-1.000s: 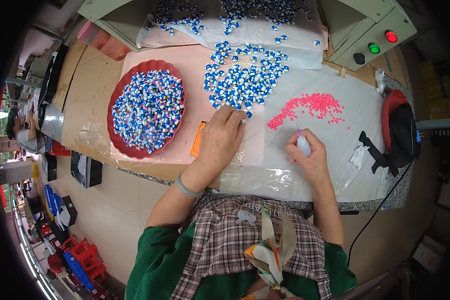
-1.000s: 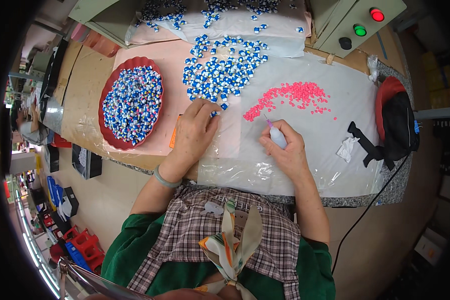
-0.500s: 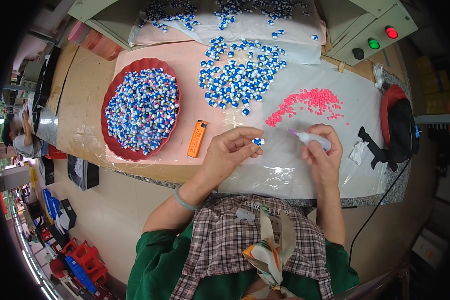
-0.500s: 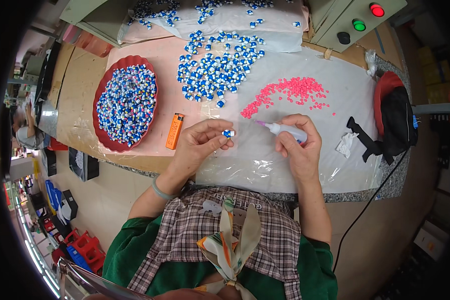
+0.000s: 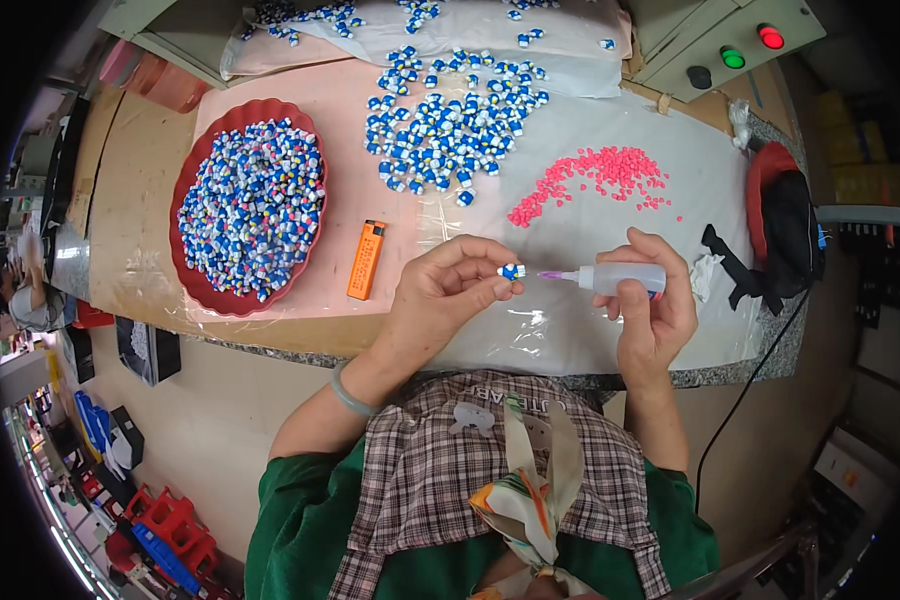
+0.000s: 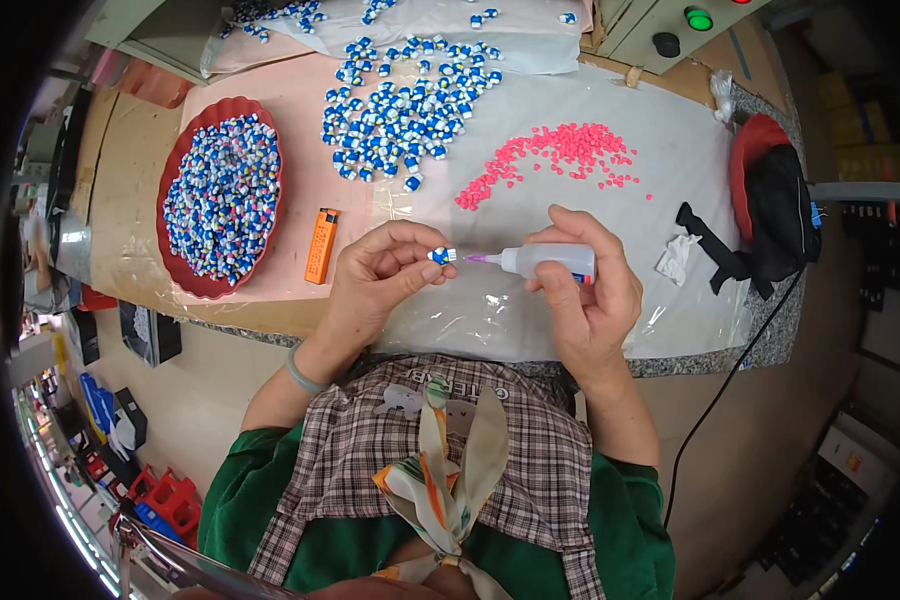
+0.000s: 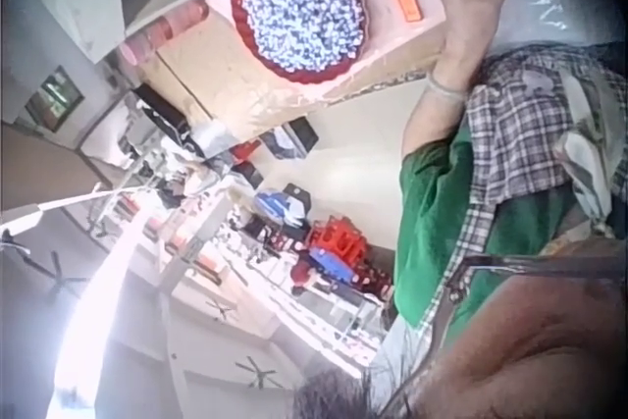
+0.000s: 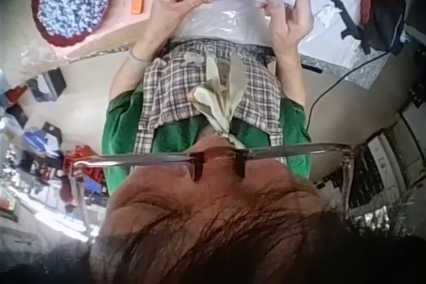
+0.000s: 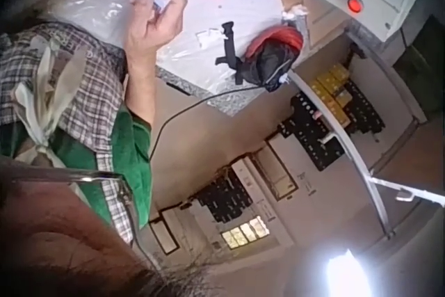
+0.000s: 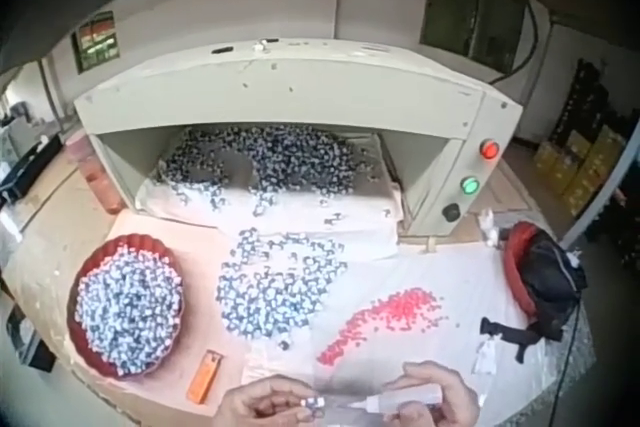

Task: Applying adhesive to small circular components on a workbench in a factory setting.

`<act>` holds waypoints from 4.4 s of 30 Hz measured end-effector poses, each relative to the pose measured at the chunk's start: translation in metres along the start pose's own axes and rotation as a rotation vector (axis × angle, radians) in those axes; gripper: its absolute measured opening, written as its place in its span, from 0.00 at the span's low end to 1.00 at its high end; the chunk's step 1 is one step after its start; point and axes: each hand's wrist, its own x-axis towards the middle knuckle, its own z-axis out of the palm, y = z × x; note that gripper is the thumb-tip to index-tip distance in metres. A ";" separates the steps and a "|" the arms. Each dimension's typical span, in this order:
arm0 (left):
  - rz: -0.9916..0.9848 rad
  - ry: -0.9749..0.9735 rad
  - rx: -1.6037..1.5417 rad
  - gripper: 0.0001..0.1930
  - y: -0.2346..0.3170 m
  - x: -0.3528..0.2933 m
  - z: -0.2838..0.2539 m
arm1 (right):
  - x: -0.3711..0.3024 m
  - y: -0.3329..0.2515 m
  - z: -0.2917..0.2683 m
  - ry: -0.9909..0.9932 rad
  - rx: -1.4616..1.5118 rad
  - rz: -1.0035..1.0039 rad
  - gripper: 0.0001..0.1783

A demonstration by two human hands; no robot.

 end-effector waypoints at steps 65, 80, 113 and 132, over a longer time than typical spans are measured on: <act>-0.104 0.022 0.003 0.10 -0.014 -0.005 -0.015 | 0.053 0.059 0.005 -0.078 -0.584 0.079 0.07; -0.120 0.025 0.004 0.10 -0.015 -0.005 -0.015 | 0.059 0.051 -0.001 -0.255 -0.246 0.369 0.04; 0.229 0.041 0.483 0.10 -0.018 0.000 0.002 | 0.004 0.018 0.026 -0.389 0.019 0.495 0.14; 0.076 0.226 0.372 0.11 0.002 0.017 -0.024 | -0.004 0.027 0.022 -0.277 -0.207 0.275 0.16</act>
